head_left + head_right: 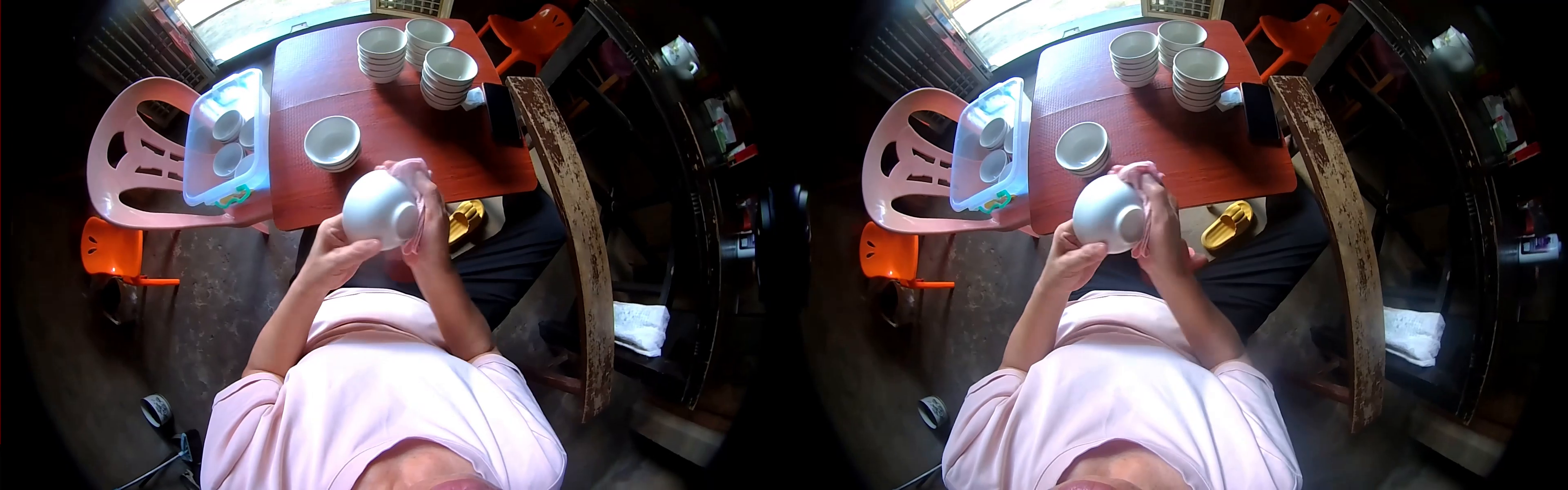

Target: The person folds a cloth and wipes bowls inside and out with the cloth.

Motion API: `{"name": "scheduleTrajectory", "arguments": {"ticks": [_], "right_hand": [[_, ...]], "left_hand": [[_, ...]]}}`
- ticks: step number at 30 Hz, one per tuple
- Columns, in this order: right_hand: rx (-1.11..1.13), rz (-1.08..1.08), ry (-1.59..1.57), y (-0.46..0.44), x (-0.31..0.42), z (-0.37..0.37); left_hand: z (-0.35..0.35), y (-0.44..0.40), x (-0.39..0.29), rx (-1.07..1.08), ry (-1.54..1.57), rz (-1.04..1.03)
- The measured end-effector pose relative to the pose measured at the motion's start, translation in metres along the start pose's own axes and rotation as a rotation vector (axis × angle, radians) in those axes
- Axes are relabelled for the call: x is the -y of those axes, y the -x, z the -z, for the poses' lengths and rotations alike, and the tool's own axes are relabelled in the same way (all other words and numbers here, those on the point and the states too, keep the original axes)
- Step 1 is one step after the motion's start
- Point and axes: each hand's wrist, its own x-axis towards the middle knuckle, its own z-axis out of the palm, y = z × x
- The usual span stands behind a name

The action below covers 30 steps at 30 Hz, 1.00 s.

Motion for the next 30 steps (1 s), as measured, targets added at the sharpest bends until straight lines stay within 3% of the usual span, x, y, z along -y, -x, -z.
{"name": "scheduleTrajectory", "arguments": {"ticks": [2,3,6,8,10,11,12,14,15,17,18,20,22,23,24,25,27,30], "right_hand": [[-0.073,-0.122,-0.233,-0.006,-0.013,0.02],[0.009,-0.161,-0.183,-0.011,-0.008,0.024],[0.367,-0.243,0.155,-0.019,0.027,0.026],[0.402,-0.312,0.119,-0.022,0.022,0.024],[0.144,-0.151,-0.165,-0.015,0.002,0.029],[0.025,-0.09,-0.386,-0.006,-0.013,0.027],[-0.185,-0.098,-0.537,0.004,-0.012,0.011],[-0.183,-0.198,-0.633,0.004,-0.007,0.018],[-0.052,-0.226,-0.562,0.0,-0.005,0.027],[0.216,-0.277,-0.408,-0.016,-0.002,0.043],[0.181,-0.254,-0.297,-0.019,0.002,0.04],[0.165,0.18,0.403,-0.018,-0.006,0.048],[-0.02,0.766,1.159,0.002,-0.016,0.048],[0.042,0.407,0.75,0.012,-0.007,0.032],[-0.037,0.096,0.314,0.022,0.001,0.015],[-0.07,0.429,0.637,0.02,-0.009,0.008],[0.091,0.732,0.908,0.025,-0.01,0.012],[0.238,0.705,1.079,0.013,0.009,0.013]], "left_hand": [[0.001,0.004,-0.001,-0.011,-0.479,0.116],[-0.006,0.003,-0.005,-0.01,-0.592,0.128],[-0.004,-0.004,-0.021,0.122,0.164,0.291],[-0.005,-0.009,-0.02,0.034,0.167,0.305],[-0.013,-0.011,-0.015,-0.03,0.134,0.201],[-0.012,-0.013,-0.002,0.022,-0.003,0.046],[-0.009,-0.012,0.003,0.036,-0.204,0.049],[-0.026,-0.007,0.009,-0.008,-0.503,0.022],[-0.024,-0.007,0.01,0.024,-0.639,0.024],[-0.026,-0.01,0.002,-0.025,-0.317,0.106],[-0.025,-0.013,-0.003,-0.051,-0.155,0.145],[-0.028,-0.021,-0.016,-0.04,0.082,0.153],[-0.019,-0.026,-0.007,-0.059,0.257,0.049],[-0.018,-0.027,-0.005,-0.062,0.28,0.018],[-0.02,-0.028,-0.006,-0.087,0.264,-0.012],[-0.024,-0.028,-0.006,-0.116,0.254,-0.043],[-0.021,-0.029,-0.005,-0.157,0.244,-0.092],[-0.015,-0.027,-0.008,-0.129,0.131,-0.085]]}}
